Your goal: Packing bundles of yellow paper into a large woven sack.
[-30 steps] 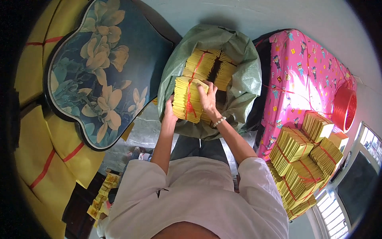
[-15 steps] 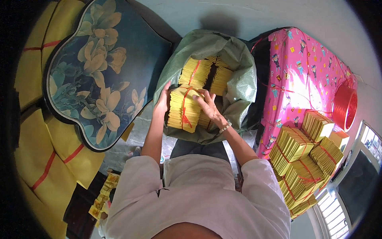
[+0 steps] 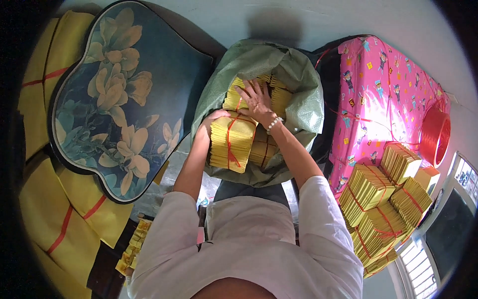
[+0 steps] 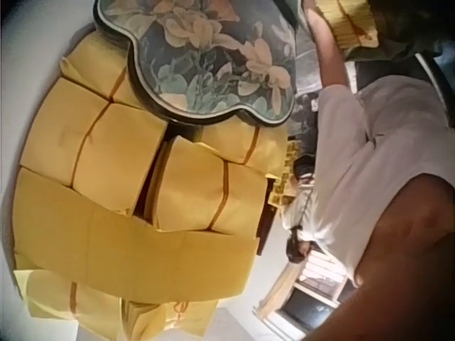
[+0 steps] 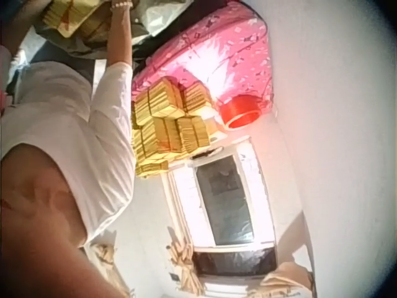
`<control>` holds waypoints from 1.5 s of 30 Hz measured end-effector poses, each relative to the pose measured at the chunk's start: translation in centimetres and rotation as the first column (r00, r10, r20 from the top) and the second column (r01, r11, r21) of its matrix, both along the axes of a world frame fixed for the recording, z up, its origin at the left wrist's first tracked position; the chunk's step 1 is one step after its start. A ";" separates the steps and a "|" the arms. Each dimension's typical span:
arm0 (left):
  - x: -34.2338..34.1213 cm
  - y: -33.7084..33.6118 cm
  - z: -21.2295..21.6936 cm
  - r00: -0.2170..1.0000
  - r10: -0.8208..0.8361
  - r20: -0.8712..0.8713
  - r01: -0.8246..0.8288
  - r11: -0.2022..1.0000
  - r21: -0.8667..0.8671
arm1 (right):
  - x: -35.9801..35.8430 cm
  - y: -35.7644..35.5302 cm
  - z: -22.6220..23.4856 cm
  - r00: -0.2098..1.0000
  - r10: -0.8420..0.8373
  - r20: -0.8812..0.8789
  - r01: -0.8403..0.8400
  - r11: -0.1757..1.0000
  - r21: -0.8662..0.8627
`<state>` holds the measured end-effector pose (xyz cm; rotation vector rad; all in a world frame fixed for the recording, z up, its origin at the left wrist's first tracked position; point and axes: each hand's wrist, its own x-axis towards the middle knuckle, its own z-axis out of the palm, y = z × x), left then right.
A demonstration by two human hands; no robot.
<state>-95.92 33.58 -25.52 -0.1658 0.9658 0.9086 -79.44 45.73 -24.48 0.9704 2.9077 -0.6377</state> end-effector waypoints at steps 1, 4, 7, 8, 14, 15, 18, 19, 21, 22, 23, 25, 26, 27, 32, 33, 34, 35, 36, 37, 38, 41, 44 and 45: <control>0.5 0.4 -0.5 0.999 -0.026 -0.032 0.027 0.998 0.050 | 0.9 0.5 -0.5 1.000 -0.008 0.013 0.008 1.000 -0.002; -1.1 -2.4 -7.0 0.993 0.013 -0.120 0.002 0.993 0.121 | 0.6 1.1 -0.2 0.998 0.062 -0.011 -0.062 0.998 -0.020; -2.7 -4.6 -13.1 0.990 -0.034 -0.137 0.043 0.997 0.062 | -1.2 0.8 0.1 0.996 0.083 -0.024 -0.084 0.996 -0.025; -3.0 -2.4 -9.6 0.895 -0.339 -0.290 0.373 0.925 0.067 | -0.7 0.9 -0.2 0.997 0.075 -0.011 -0.075 0.997 -0.024; -1.2 0.0 -11.3 0.998 -0.055 -0.002 0.053 0.964 -0.259 | 0.3 1.3 -0.6 0.998 0.066 -0.021 -0.066 0.998 -0.010; -0.7 -0.1 -10.3 0.995 -0.057 -0.076 0.035 0.963 -0.266 | 0.6 1.2 -0.4 0.998 0.062 -0.015 -0.062 0.998 -0.021; -1.0 -1.3 -7.9 0.968 0.092 -0.232 -0.145 0.963 -0.228 | 0.8 0.6 -0.6 0.946 -0.161 -0.280 0.142 0.986 -0.088; -1.6 -3.0 -6.8 0.940 0.250 -0.230 -0.296 0.935 -0.193 | 0.4 -0.9 1.0 0.863 -0.343 -0.370 0.255 0.930 -0.265; 1.0 -2.2 -1.1 0.924 0.171 -0.343 -0.270 0.926 -0.265 | 3.5 -3.5 2.6 0.673 -0.722 -0.164 0.571 0.647 -0.506; 0.7 -3.4 -0.8 0.915 0.144 -0.377 -0.243 0.942 -0.229 | 4.2 -5.7 2.3 0.523 -0.845 -0.110 0.600 0.457 -0.656; 0.5 -4.4 -0.7 0.905 0.117 -0.409 -0.211 0.959 -0.192 | 5.2 -8.1 0.9 0.364 -0.931 -0.024 0.583 0.247 -0.774; 0.0 -6.2 -0.2 0.933 0.127 -0.337 -0.210 0.952 -0.222 | 6.1 -12.1 -0.2 0.239 -0.864 0.443 0.430 -0.314 -0.846; 1.1 -5.8 0.4 0.951 0.111 -0.288 -0.179 0.958 -0.223 | 7.2 -14.1 -3.3 0.217 -0.890 0.401 0.310 -0.327 -0.893; 1.6 -5.2 0.7 0.964 0.098 -0.246 -0.155 0.963 -0.223 | 7.6 -15.5 -5.9 0.198 -0.913 0.357 0.181 -0.324 -0.928; 2.4 -8.3 1.9 0.952 0.105 -0.287 -0.194 0.934 -0.300 | 4.2 -13.5 -1.9 0.312 -0.775 0.550 -0.077 -0.597 -0.798; 3.4 -7.8 2.1 0.955 0.094 -0.281 -0.182 0.936 -0.303 | 4.4 -13.5 -1.7 0.300 -0.778 0.553 -0.079 -0.598 -0.798; 4.3 -7.3 2.5 0.913 0.129 -0.387 -0.246 0.931 -0.270 | 4.1 -13.6 -1.6 0.284 -0.790 0.543 -0.134 -0.593 -0.794; 4.4 -7.3 2.6 0.849 0.174 -0.498 -0.322 0.919 -0.228 | 3.0 -13.5 -0.9 0.284 -0.798 0.531 -0.190 -0.590 -0.785; 4.1 -8.2 1.1 0.782 0.137 -0.608 -0.366 0.890 -0.270 | 2.2 -13.5 -0.2 0.274 -0.783 0.558 -0.184 -0.612 -0.769; 4.1 -7.8 1.2 0.785 0.132 -0.605 -0.360 0.892 -0.273 | 2.5 -13.5 -0.5 0.267 -0.784 0.560 -0.185 -0.612 -0.769; 4.0 -7.2 1.3 0.798 0.054 -0.601 -0.279 0.916 -0.288 | 2.7 -13.5 -0.9 0.271 -0.817 0.510 -0.195 -0.565 -0.802; 2.9 -4.7 1.3 0.820 -0.049 -0.570 -0.125 0.957 -0.262 | 3.3 -12.8 -2.7 0.318 -0.853 0.413 -0.248 -0.495 -0.833; 2.8 -3.6 1.4 0.807 -0.050 -0.589 -0.137 0.953 -0.270 | 4.0 -12.2 -3.8 0.341 -0.917 0.208 -0.347 -0.329 -0.878; 2.7 -3.8 1.3 0.831 -0.037 -0.555 -0.144 0.949 -0.279 | 4.1 -12.2 -3.9 0.344 -0.916 0.205 -0.350 -0.328 -0.878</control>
